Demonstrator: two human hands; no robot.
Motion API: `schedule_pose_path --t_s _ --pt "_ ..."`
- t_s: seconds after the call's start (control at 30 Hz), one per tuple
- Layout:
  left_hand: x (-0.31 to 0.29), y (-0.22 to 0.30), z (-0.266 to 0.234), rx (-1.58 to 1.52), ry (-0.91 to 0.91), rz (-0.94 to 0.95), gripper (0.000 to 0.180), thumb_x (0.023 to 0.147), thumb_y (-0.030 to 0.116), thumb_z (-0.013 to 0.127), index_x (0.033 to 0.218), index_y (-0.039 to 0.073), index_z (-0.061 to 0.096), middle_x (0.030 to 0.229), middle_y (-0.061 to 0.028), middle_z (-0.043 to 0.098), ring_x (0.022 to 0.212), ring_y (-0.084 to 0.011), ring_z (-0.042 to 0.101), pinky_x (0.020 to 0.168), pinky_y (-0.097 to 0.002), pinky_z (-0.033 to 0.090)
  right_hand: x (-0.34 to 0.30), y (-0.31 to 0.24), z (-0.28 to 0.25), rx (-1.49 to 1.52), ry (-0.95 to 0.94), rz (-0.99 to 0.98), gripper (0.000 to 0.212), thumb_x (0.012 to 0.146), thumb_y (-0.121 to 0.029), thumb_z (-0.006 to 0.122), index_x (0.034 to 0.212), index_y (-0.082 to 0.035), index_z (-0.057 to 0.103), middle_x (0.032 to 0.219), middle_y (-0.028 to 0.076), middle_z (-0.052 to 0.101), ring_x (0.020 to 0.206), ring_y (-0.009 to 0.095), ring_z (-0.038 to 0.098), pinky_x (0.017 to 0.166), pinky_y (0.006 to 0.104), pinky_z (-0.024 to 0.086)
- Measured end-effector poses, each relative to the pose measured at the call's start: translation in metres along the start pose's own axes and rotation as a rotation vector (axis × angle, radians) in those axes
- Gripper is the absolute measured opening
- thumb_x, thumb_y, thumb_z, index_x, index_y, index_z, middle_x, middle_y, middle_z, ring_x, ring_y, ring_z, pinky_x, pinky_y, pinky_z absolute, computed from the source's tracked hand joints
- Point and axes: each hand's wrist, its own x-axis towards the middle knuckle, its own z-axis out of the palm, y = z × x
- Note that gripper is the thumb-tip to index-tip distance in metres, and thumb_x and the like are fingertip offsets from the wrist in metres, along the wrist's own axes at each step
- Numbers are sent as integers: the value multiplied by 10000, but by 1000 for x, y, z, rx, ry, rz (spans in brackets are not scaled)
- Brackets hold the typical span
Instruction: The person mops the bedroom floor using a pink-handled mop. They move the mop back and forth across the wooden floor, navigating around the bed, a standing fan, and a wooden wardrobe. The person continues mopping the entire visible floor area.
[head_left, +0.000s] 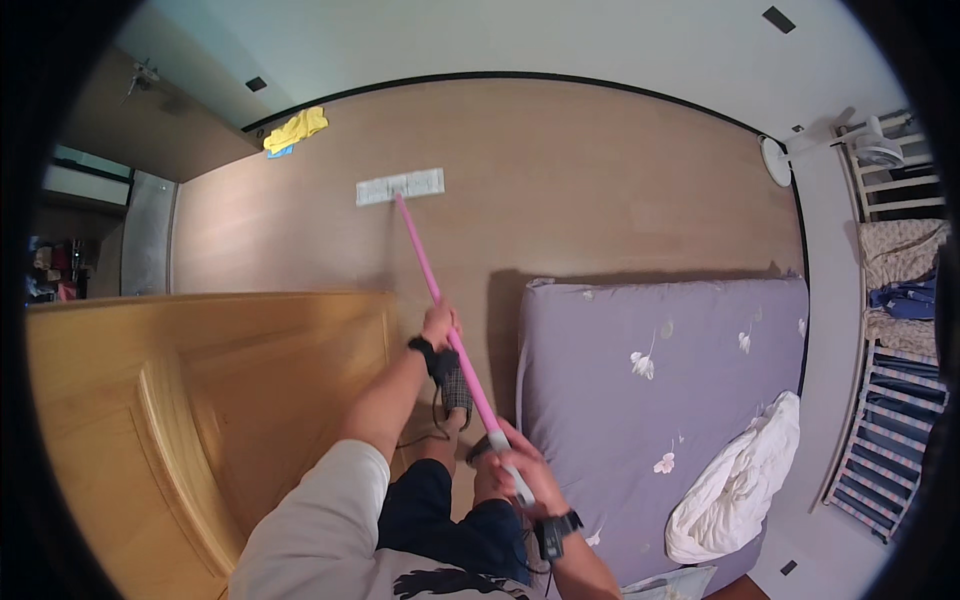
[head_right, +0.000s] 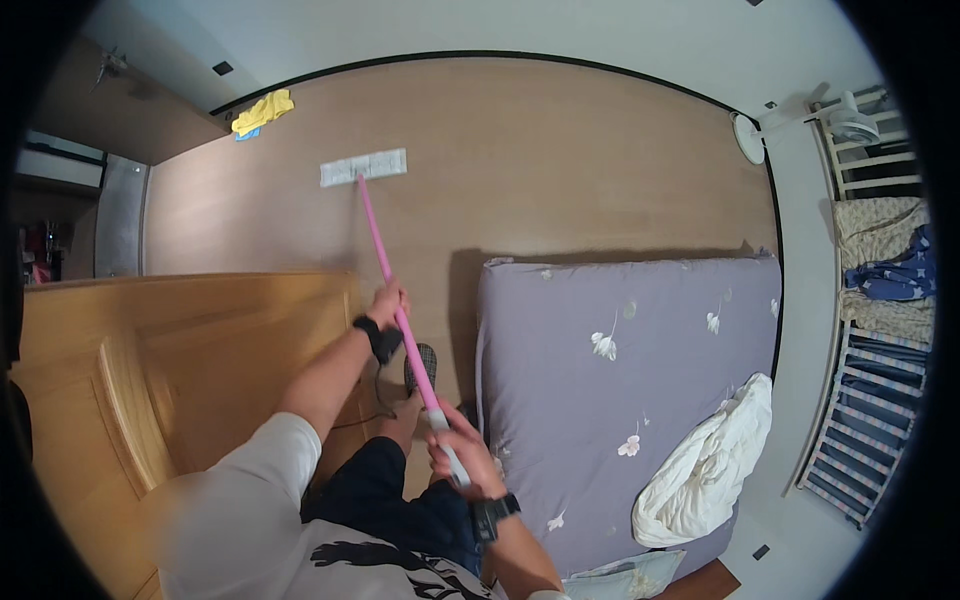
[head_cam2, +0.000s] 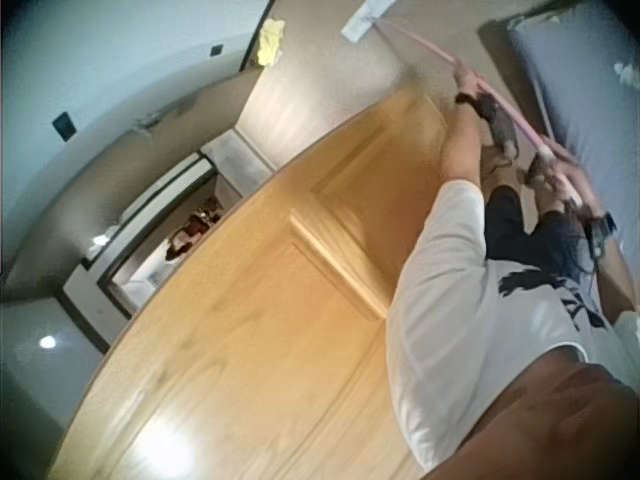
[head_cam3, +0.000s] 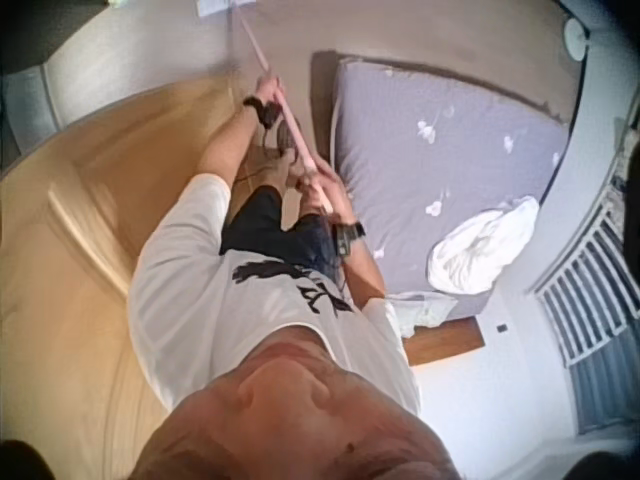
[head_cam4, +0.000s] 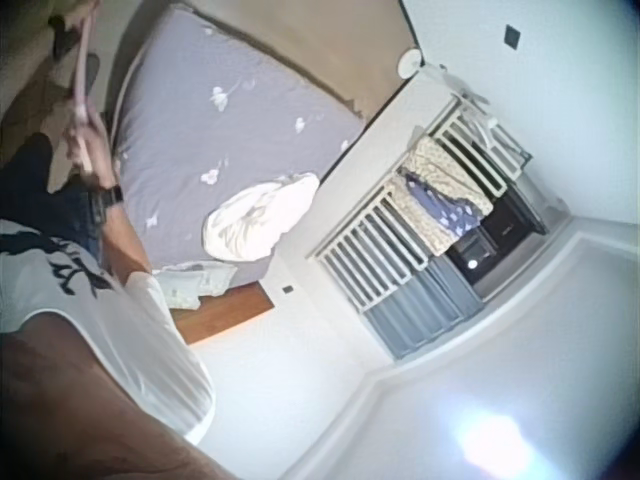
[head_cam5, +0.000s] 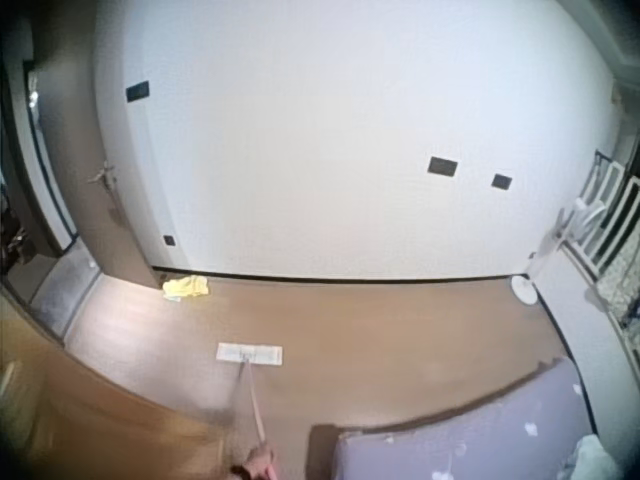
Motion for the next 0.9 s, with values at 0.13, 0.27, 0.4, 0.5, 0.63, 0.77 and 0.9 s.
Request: schedule_pose_path --t_s 0.13,0.27,0.4,0.5,0.63,0.77,0.9 --pt "-83 -67 40 -89 -2 -169 477 1057 534 447 831 117 494 539 -29 441 430 -205 468 419 -387 429 -83 -2 -37 -12 76 52 711 925 14 588 1583 -152 378 908 77 577 593 107 505 485 240 393" --pt "-142 -138 86 -256 87 -431 452 1031 529 499 790 146 508 585 -33 480 446 -225 476 434 -429 415 -172 -11 -79 -41 220 78 733 902 31 603 1584 -130 390 905 119 607 564 123 488 490 239 394" --pt "-150 -182 111 -306 76 -455 460 1012 598 511 805 188 548 585 0 469 448 -204 457 448 -398 385 -207 -31 -81 -27 239 62 723 882 39 600 1564 -94 401 896 128 620 532 129 491 465 244 408" --pt "-111 -174 104 -407 21 -412 467 995 610 523 833 175 576 626 -29 527 498 -239 513 501 -441 433 -188 -59 -58 48 153 85 753 880 61 596 1584 -92 378 925 160 627 546 135 490 499 248 408" --pt "-15 -98 79 -520 -72 -318 459 984 609 483 954 172 618 661 -37 560 546 -249 550 518 -455 454 -103 -99 -2 -5 142 64 751 891 54 593 1588 -86 350 934 148 620 562 129 502 483 237 401" --pt "87 49 68 -388 -72 -141 380 1027 484 492 856 148 539 604 -46 520 482 -239 520 446 -444 433 19 -160 78 8 60 51 761 900 38 592 1598 -93 320 920 125 593 576 122 501 474 235 399" --pt "175 209 69 -160 56 -11 436 1049 461 454 800 107 504 528 -36 444 389 -193 451 350 -388 369 137 -211 161 20 -21 12 754 911 12 604 1599 -102 317 919 105 574 581 111 495 468 234 394"
